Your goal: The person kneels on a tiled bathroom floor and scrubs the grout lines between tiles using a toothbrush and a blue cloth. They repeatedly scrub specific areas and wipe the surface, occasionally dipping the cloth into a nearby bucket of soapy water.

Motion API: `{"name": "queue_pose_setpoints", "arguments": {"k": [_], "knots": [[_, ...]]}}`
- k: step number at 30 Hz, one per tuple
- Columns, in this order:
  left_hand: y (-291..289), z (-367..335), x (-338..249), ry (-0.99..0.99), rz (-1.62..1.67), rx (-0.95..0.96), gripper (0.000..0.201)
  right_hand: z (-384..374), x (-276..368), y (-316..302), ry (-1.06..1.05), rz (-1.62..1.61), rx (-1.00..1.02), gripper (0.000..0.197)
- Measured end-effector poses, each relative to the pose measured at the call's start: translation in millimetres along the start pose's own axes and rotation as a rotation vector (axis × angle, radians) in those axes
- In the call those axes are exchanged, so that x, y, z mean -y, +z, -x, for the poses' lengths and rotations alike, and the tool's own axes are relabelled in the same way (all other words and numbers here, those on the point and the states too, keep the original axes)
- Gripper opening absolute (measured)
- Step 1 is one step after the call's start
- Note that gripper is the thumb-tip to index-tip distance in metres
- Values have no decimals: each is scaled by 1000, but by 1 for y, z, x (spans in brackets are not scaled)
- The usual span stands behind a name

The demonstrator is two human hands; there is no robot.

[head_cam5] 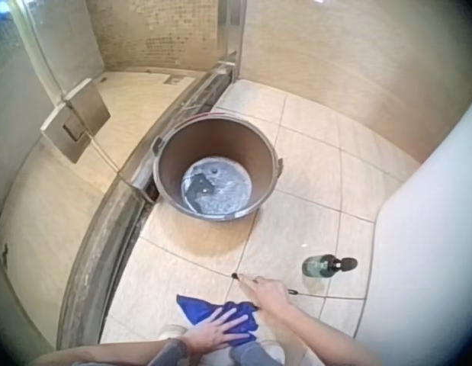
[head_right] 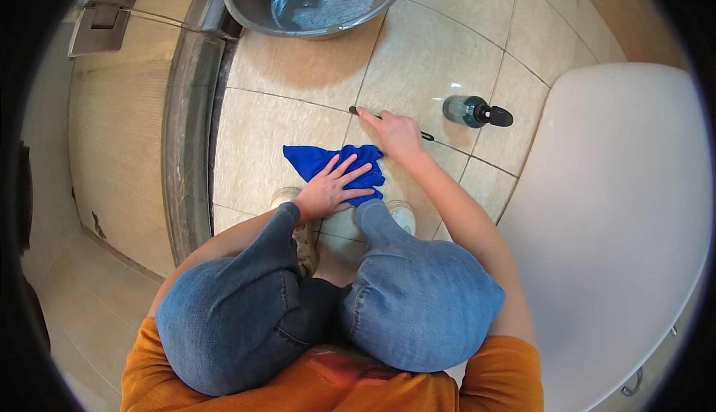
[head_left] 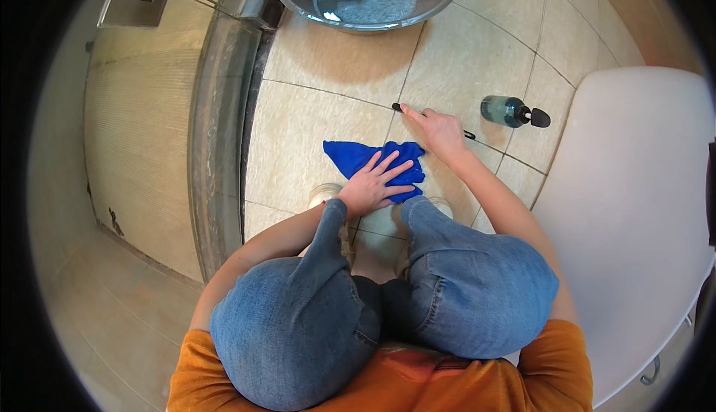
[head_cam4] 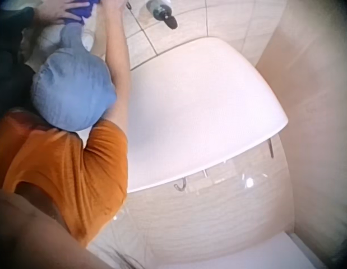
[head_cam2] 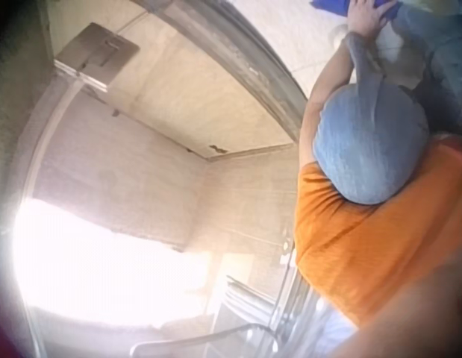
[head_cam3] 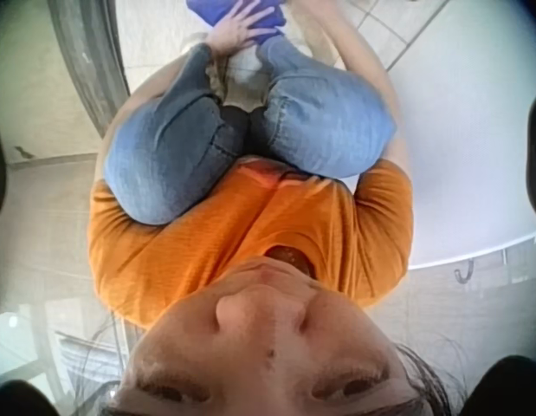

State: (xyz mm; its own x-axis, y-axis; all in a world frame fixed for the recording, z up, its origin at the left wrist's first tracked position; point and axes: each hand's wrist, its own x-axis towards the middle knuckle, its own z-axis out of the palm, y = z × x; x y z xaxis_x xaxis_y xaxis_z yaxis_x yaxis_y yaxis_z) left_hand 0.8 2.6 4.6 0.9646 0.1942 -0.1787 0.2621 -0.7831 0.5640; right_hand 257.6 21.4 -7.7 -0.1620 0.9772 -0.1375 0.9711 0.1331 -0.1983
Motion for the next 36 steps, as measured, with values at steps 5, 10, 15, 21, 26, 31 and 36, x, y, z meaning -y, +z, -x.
{"name": "queue_pose_setpoints", "arguments": {"k": [5,10,15,21,26,31,36], "knots": [[-4,-2,-1,16,-1,6,66,-2,-5,8,132,-53,-40,67],[1,2,1,9,10,-4,66,16,12,3,53,-72,74,72],[-4,0,-1,3,-14,-5,60,17,12,1,39,-206,-116,71],[4,0,1,7,1,-17,61,-15,30,4,-34,-254,-54,67],[3,3,3,2,-1,-15,63,-10,32,3,-62,-263,-62,63],[1,1,1,-5,56,-25,69,-3,26,5,2,-311,-84,61],[2,5,5,-15,69,-71,68,-27,31,9,-74,-312,-114,64]]}}
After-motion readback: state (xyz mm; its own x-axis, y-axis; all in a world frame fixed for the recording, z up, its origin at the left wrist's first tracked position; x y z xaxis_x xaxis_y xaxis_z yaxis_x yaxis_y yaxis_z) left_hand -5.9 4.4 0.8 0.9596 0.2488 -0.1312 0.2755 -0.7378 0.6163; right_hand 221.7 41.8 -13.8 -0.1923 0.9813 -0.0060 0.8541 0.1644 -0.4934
